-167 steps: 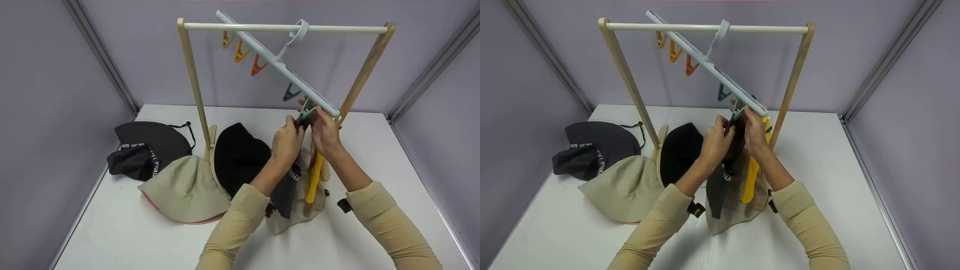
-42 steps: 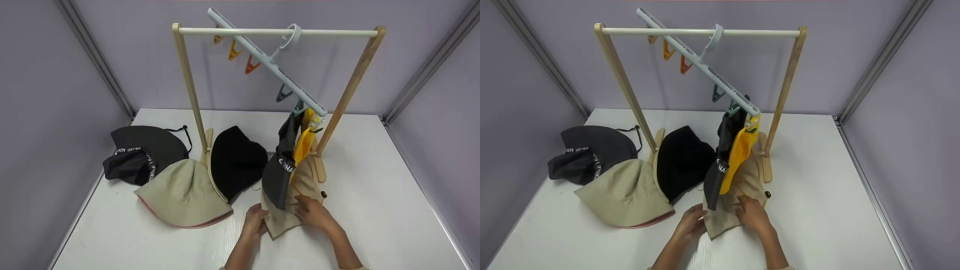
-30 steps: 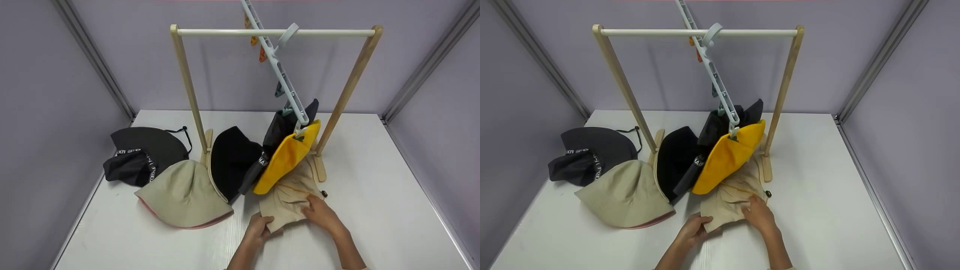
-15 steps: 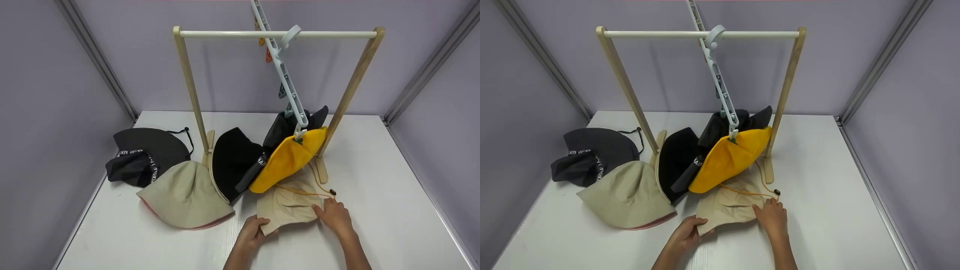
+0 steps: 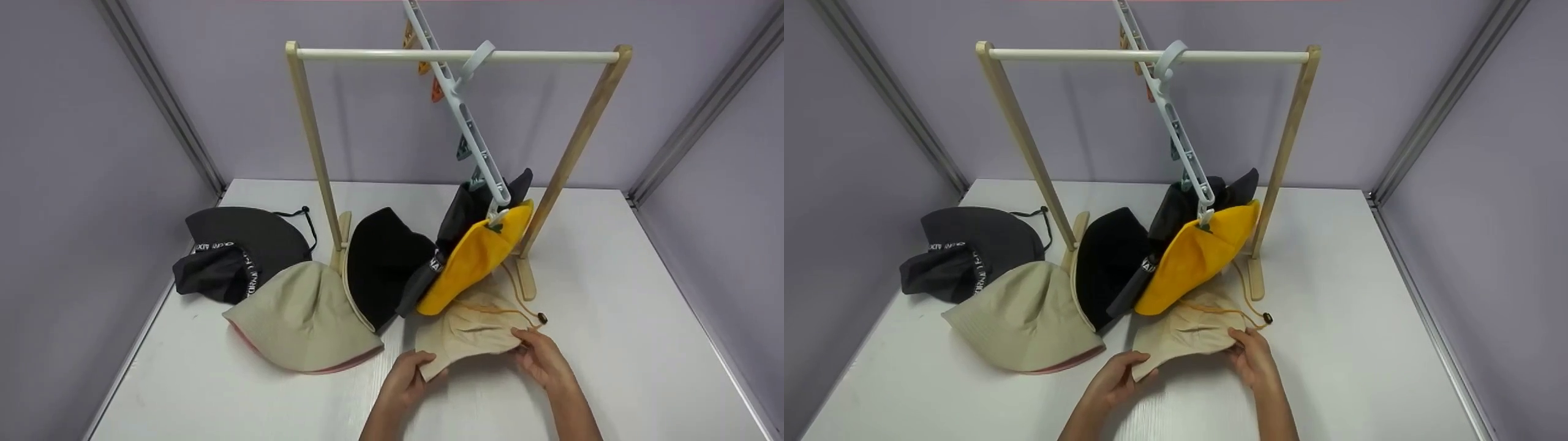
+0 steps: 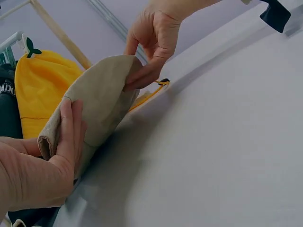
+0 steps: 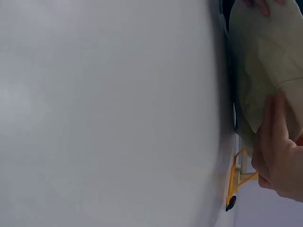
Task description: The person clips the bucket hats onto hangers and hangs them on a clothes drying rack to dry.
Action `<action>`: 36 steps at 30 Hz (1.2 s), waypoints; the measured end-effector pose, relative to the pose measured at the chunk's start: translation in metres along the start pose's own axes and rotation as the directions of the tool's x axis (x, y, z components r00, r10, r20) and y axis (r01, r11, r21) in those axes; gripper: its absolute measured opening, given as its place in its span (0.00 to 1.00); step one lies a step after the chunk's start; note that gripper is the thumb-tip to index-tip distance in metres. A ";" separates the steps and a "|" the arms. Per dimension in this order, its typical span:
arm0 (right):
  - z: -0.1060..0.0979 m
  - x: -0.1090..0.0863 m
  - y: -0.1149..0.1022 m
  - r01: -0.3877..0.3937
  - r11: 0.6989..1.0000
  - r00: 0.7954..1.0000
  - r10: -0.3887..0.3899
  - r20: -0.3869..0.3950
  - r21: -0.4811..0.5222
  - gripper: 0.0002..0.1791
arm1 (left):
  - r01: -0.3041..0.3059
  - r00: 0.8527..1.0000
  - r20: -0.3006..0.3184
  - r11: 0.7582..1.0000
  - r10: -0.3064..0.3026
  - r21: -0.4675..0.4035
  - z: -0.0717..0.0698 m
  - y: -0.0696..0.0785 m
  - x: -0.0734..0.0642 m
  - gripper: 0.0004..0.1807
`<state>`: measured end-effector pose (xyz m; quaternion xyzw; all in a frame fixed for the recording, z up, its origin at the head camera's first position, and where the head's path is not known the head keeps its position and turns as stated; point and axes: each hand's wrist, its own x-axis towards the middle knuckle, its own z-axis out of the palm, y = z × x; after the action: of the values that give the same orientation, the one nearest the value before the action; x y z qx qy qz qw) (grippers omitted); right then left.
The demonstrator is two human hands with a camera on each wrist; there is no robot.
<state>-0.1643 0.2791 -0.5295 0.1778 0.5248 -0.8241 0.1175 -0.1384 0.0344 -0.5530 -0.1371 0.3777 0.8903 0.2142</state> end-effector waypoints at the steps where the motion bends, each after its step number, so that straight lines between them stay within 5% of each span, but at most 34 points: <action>1: 0.001 0.000 0.002 -0.006 0.998 1.000 0.006 0.005 0.057 0.15 | -0.051 0.999 -0.009 0.994 0.052 0.098 0.000 0.000 0.000 0.23; 3: 0.004 -0.002 0.005 -0.007 0.993 1.000 0.007 0.008 0.116 0.17 | -0.154 0.983 -0.038 0.926 0.178 0.346 0.000 -0.001 -0.001 0.27; 4: 0.006 -0.002 0.006 -0.007 0.992 1.000 0.006 0.006 0.126 0.18 | -0.196 0.967 -0.052 0.861 0.248 0.470 0.001 -0.001 -0.001 0.30; 7: 0.012 -0.005 0.010 -0.002 0.990 1.000 0.003 -0.005 0.143 0.20 | -0.249 0.893 -0.056 0.595 0.446 0.764 0.006 -0.004 -0.003 0.35; 10: 0.019 -0.009 0.012 0.004 0.988 1.000 -0.001 -0.017 0.155 0.21 | -0.264 0.834 0.021 0.366 0.551 0.893 0.013 -0.007 -0.008 0.33; 12: 0.025 -0.012 0.013 0.001 0.985 1.000 0.001 -0.012 0.171 0.22 | -0.276 0.821 0.094 0.248 0.563 0.929 0.018 -0.008 -0.011 0.27; 16: 0.039 -0.018 0.015 -0.008 0.976 1.000 0.007 0.006 0.218 0.22 | -0.312 0.849 0.259 0.041 0.461 0.949 0.028 -0.009 -0.015 0.30; 18: 0.045 -0.022 0.016 -0.008 0.969 1.000 0.002 0.024 0.248 0.23 | -0.330 0.848 0.334 -0.083 0.412 0.940 0.033 -0.010 -0.015 0.37; 20: 0.051 -0.026 0.016 -0.015 0.963 0.999 0.001 0.051 0.269 0.24 | -0.340 0.818 0.412 -0.239 0.401 0.909 0.037 -0.012 -0.013 0.41; 22: 0.057 -0.029 0.017 -0.032 0.959 0.996 0.006 0.091 0.281 0.25 | -0.332 0.769 0.482 -0.381 0.420 0.863 0.039 -0.013 -0.010 0.39; 24: 0.061 -0.033 0.017 -0.051 0.959 0.991 0.014 0.131 0.279 0.27 | -0.326 0.709 0.542 -0.472 0.451 0.819 0.041 -0.014 -0.007 0.35; 27: 0.065 -0.038 0.018 -0.069 0.963 0.985 0.024 0.173 0.261 0.28 | -0.309 0.621 0.588 -0.527 0.519 0.792 0.041 -0.014 -0.004 0.32; 30: 0.066 -0.043 0.016 -0.056 0.980 0.980 0.018 0.199 0.189 0.29 | -0.331 0.559 0.584 -0.487 0.589 0.808 0.039 -0.012 -0.002 0.31; 34: 0.067 -0.048 0.007 0.060 0.991 0.981 -0.037 0.189 -0.116 0.26 | -0.367 0.548 0.532 -0.386 0.646 0.846 0.038 -0.007 -0.001 0.26; 36: 0.067 -0.050 0.002 0.180 0.921 0.978 -0.131 0.160 -0.345 0.19 | -0.379 0.549 0.513 -0.350 0.660 0.856 0.038 -0.002 -0.002 0.24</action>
<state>-0.1295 0.2180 -0.4844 0.0555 0.6691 -0.7318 0.1170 -0.1389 0.0628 -0.5280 0.1515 0.9014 0.3279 -0.2386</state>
